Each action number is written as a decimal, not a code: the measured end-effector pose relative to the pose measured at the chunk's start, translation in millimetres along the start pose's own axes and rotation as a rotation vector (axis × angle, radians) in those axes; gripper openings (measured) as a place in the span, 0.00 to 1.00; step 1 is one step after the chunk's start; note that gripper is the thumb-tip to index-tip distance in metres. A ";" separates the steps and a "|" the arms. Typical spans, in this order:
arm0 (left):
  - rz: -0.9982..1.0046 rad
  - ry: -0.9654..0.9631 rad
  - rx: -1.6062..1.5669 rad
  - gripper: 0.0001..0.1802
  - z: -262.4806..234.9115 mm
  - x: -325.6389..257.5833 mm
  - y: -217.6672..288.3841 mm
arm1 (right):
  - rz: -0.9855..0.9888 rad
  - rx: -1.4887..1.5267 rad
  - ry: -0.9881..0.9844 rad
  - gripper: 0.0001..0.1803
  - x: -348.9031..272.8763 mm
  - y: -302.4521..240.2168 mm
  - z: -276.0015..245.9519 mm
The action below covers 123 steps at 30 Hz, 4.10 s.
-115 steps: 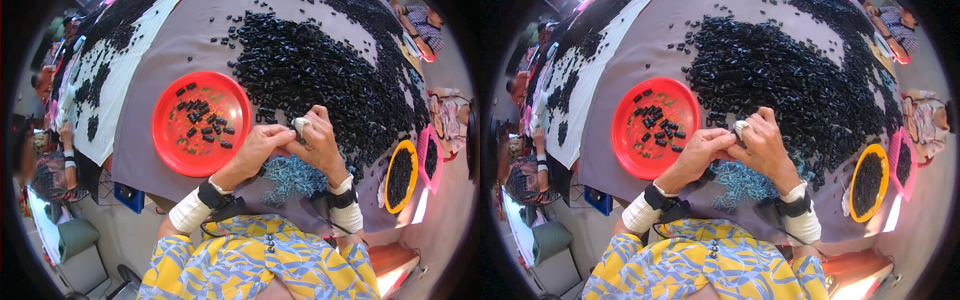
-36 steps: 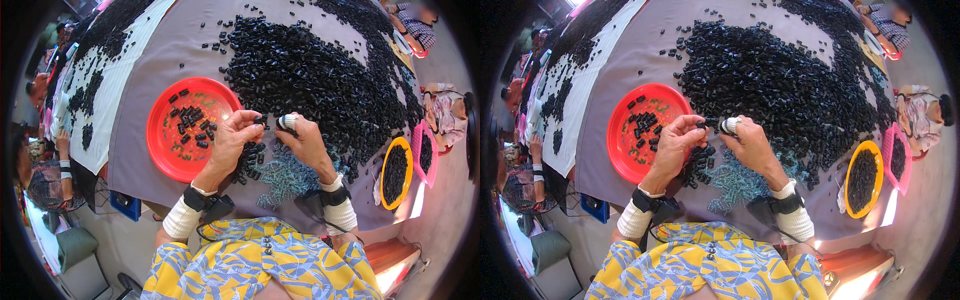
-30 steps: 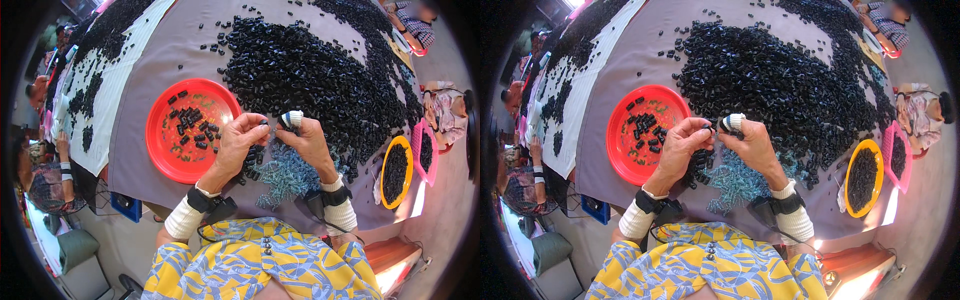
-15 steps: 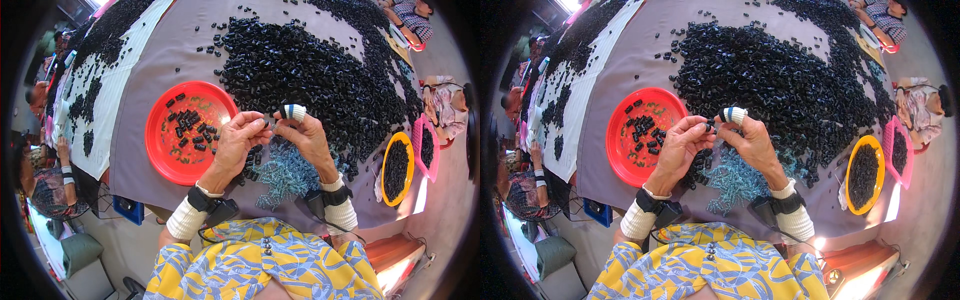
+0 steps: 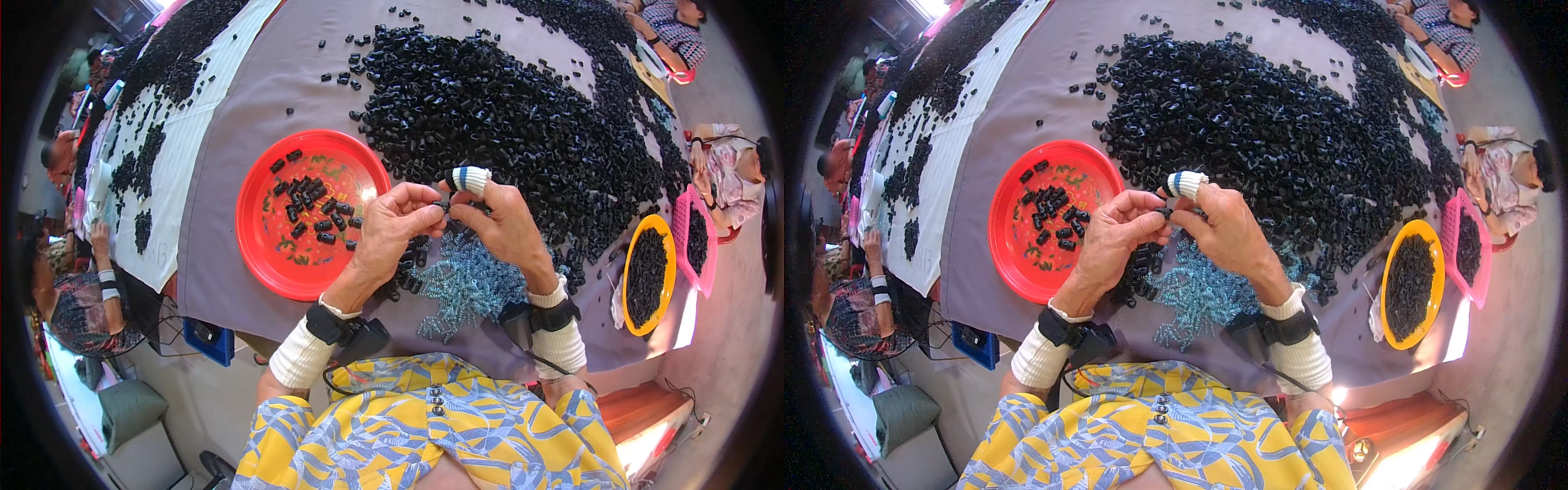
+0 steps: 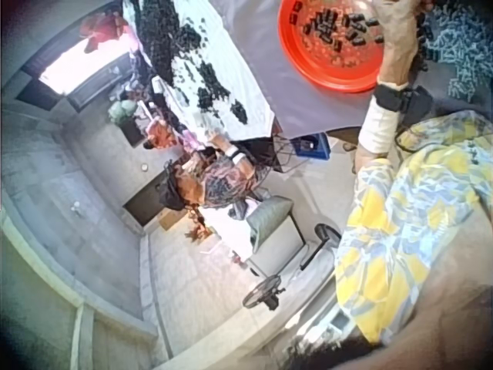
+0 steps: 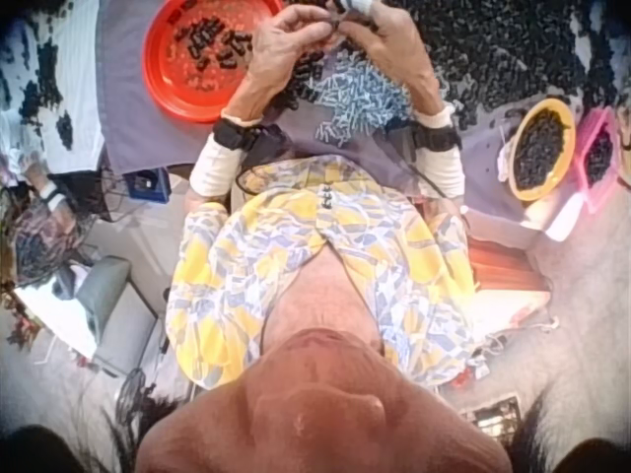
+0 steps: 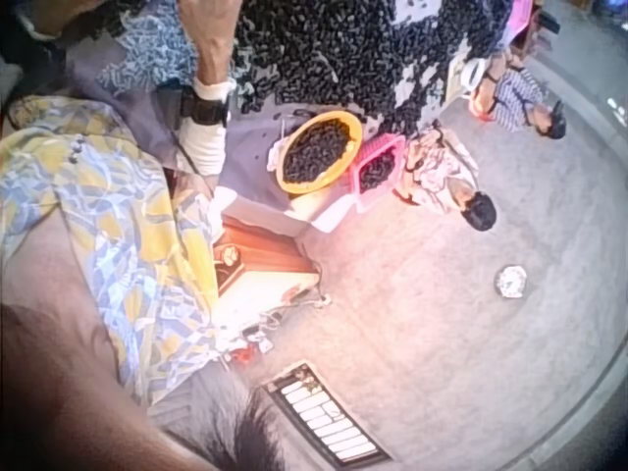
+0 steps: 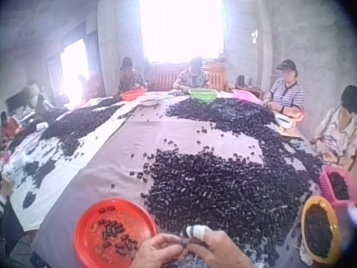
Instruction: Manually assemble small black plastic components by joining two pieces together.
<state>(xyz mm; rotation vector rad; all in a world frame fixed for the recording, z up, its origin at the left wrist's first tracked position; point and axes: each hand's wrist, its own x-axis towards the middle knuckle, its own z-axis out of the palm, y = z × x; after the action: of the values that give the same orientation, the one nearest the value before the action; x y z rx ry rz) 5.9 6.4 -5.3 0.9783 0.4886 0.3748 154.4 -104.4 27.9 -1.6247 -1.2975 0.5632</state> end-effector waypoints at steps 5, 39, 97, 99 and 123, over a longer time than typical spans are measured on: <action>0.057 -0.083 0.286 0.12 -0.8 -0.7 10.9 | -0.050 -0.018 -0.072 0.11 9.0 2.4 -4.8; 0.059 0.040 -0.202 0.08 -3.8 0.6 2.7 | -0.045 -0.002 0.156 0.09 7.9 9.5 22.4; 0.261 0.085 0.297 0.11 21.0 1.8 0.9 | -0.411 -0.574 0.168 0.06 -1.9 -3.6 -1.3; 0.233 0.088 0.380 0.13 22.1 1.9 2.4 | -0.416 -0.565 0.166 0.06 -1.8 -3.3 -1.8; 0.352 0.113 0.579 0.12 17.7 3.3 -0.9 | -0.433 -0.740 0.118 0.06 -3.8 -0.4 3.1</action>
<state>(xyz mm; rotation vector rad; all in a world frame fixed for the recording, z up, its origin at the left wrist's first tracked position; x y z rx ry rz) 18.5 -4.7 1.4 1.6209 0.5401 0.6259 150.5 -106.7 26.2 -1.8172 -1.8220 -0.3199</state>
